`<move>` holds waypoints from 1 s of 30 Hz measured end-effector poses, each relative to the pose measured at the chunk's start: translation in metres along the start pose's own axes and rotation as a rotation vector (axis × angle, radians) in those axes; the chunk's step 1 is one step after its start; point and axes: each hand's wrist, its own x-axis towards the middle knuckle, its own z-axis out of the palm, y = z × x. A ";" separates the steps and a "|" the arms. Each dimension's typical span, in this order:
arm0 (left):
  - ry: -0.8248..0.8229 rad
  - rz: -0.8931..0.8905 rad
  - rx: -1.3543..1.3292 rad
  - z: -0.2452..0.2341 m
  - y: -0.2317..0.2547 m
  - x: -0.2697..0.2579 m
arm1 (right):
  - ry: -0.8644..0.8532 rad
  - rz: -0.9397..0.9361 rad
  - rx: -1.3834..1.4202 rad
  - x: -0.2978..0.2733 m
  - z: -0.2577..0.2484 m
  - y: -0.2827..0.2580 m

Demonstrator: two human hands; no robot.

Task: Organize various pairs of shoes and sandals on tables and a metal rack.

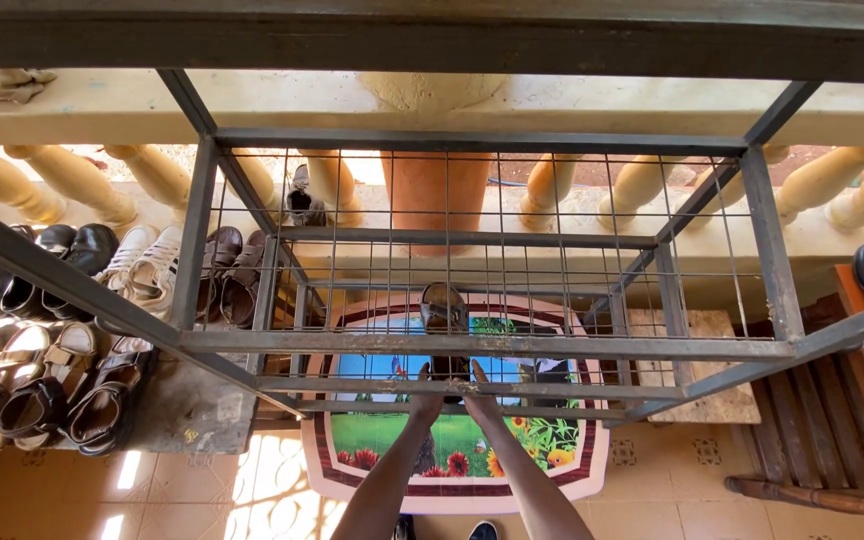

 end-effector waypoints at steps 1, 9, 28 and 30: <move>0.042 -0.040 -0.159 0.005 0.004 0.002 | 0.010 0.145 0.156 -0.011 -0.012 -0.031; 0.135 -0.056 0.385 0.025 0.040 -0.022 | 0.130 0.056 0.220 0.005 0.002 -0.016; 0.154 -0.175 0.532 0.056 0.103 -0.168 | 0.173 0.259 0.149 -0.120 -0.044 -0.133; 0.172 -0.181 0.579 0.063 0.107 -0.188 | 0.189 0.214 0.152 -0.129 -0.039 -0.117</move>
